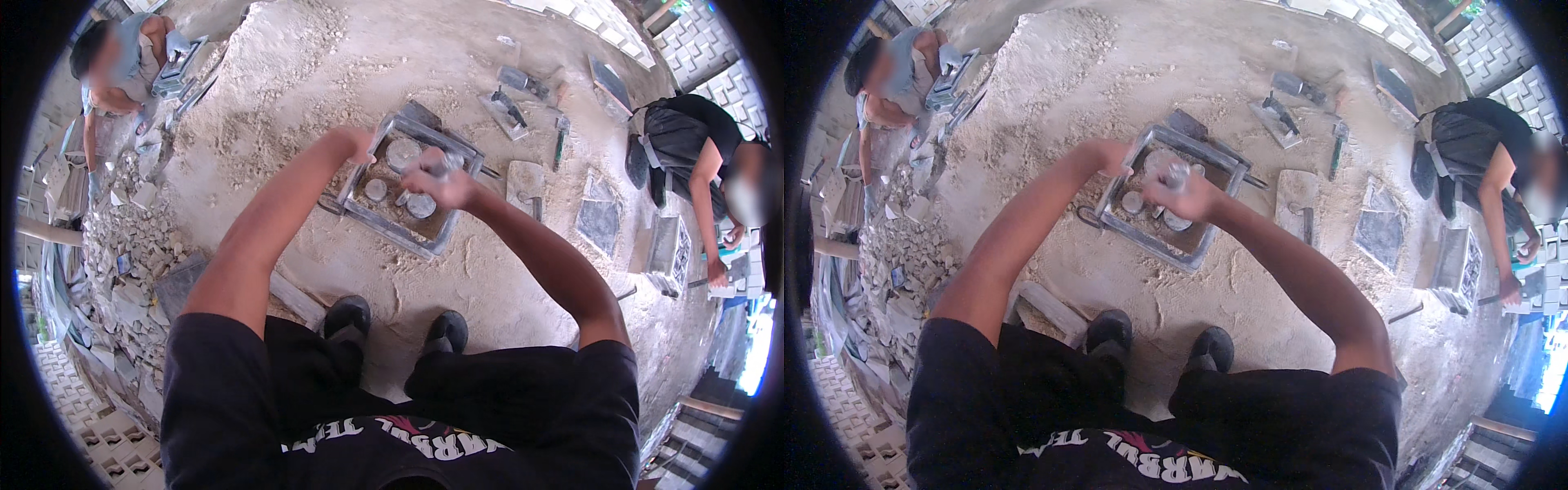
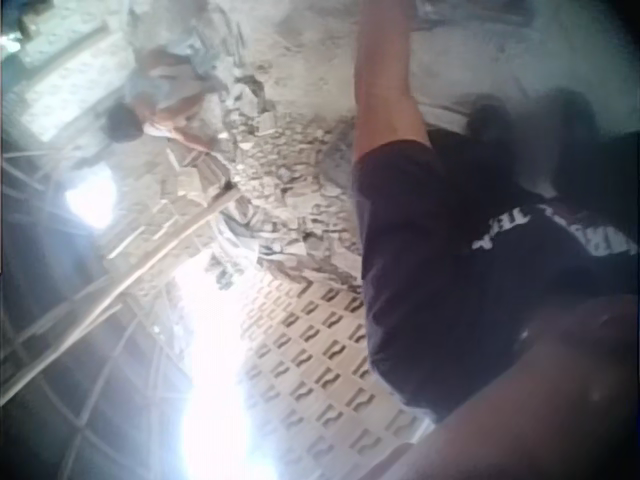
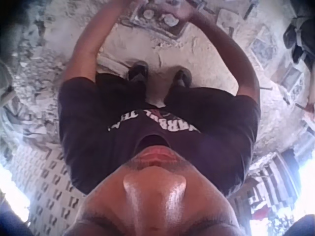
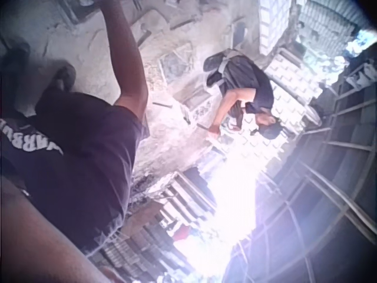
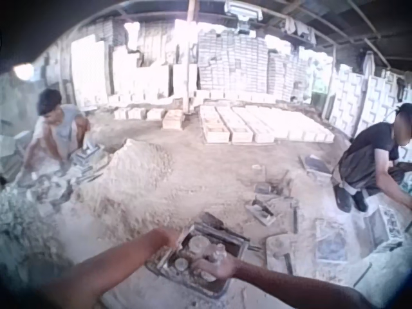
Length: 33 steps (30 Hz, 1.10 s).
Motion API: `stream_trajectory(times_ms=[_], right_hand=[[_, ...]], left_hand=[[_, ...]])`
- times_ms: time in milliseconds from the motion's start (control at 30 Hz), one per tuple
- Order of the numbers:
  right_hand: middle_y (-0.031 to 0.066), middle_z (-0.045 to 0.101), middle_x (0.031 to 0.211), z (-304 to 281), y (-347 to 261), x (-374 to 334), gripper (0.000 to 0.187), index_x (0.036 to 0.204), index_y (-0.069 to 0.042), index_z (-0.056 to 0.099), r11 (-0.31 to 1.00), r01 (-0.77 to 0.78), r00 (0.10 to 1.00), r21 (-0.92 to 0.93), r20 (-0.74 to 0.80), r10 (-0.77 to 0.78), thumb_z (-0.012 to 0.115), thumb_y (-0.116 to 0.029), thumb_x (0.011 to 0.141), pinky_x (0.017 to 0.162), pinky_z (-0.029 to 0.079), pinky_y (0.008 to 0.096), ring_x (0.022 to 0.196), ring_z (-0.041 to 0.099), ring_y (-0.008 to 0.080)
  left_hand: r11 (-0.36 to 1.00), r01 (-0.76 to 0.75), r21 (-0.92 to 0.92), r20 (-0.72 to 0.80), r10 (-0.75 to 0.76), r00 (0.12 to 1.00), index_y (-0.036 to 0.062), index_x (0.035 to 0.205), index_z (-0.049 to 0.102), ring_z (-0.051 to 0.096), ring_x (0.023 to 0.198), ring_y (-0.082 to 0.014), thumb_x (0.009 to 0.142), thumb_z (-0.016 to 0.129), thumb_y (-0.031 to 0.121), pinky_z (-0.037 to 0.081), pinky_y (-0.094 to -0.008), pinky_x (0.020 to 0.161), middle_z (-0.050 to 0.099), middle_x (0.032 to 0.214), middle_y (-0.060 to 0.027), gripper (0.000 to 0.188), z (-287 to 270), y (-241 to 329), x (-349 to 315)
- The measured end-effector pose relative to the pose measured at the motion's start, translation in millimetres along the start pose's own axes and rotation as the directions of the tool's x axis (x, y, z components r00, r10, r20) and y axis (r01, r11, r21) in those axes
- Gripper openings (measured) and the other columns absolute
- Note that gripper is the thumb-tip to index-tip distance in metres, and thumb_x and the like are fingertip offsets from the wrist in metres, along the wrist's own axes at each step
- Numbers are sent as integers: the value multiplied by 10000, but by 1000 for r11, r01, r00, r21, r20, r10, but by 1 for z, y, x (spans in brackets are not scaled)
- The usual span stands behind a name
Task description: The person uses a trowel to fill a square mold with a dry aggregate mixture, levels the surface, and uses a metal rod to compress the material into cylindrical shapes within the mold.
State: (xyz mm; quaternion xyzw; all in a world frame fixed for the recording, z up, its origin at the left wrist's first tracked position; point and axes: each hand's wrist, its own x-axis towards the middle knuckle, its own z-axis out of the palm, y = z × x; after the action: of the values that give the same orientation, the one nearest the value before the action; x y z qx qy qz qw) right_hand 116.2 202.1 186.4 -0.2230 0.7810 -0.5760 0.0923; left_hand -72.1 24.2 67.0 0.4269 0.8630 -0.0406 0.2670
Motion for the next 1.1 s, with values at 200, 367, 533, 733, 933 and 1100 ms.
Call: stream_trajectory(times_ms=[200, 367, 533, 733, 933, 1100], right_hand=[[-17, 549, 640, 3, -3, -12, 222, 713, -8, 601, 997, -6, 999, 71, 42, 3, 591, -142, 890, 529, 389, 269, 591, 492, 86], [-58, 430, 599, 19, -12, 23, 369, 649, -96, 520, 917, -80, 911, 390, -345, 226, 552, -263, 976, 496, 293, 253, 549, 361, 49], [-78, 368, 557, 40, -11, 11, 494, 595, -122, 446, 969, -136, 845, 207, -487, 223, 527, -407, 990, 483, 251, 241, 509, 302, 40], [-57, 453, 588, 41, -14, 4, 489, 673, -62, 568, 971, -194, 911, 142, -342, 232, 552, -454, 965, 502, 335, 265, 566, 394, 47], [21, 520, 651, 46, -43, -2, 466, 838, -9, 604, 958, -213, 880, 192, -389, 273, 559, -457, 958, 576, 416, 283, 632, 460, 94], [39, 532, 674, 48, -50, -7, 364, 825, -14, 559, 990, -115, 911, 81, -390, 138, 633, -352, 938, 607, 438, 308, 665, 476, 102]], left_hand=[[1000, 21, -7, -17, -21, 1000, -53, 1314, 464, 586, 1145, -348, 841, 655, 399, 465, -423, 980, 603, 1213, -242, 682, 2, 27, 14], [999, -37, 18, -52, 38, 998, 43, 1229, 543, 623, 1055, -363, 834, 645, 354, 485, -442, 918, 650, 1121, -209, 513, 20, -22, 17], [999, 41, 26, -113, -38, 993, 86, 1227, 568, 627, 1049, -352, 831, 629, 362, 490, -453, 904, 658, 1093, -208, 486, -4, 6, -9], [998, 40, 55, -9, -39, 999, 130, 1251, 579, 597, 1121, -341, 858, 589, 412, 466, -431, 951, 627, 1197, -193, 484, -25, 22, -24], [970, -47, -240, -1, 48, 999, 164, 1403, 382, 609, 1100, -351, 887, 530, 399, 454, -413, 966, 605, 1233, -207, 585, -22, 16, -29], [995, -97, -29, -130, 92, 987, 162, 1535, -25, 635, 1004, -367, 796, 570, 121, 493, -445, 898, 626, 1134, -249, 950, 2, 7, -18]])
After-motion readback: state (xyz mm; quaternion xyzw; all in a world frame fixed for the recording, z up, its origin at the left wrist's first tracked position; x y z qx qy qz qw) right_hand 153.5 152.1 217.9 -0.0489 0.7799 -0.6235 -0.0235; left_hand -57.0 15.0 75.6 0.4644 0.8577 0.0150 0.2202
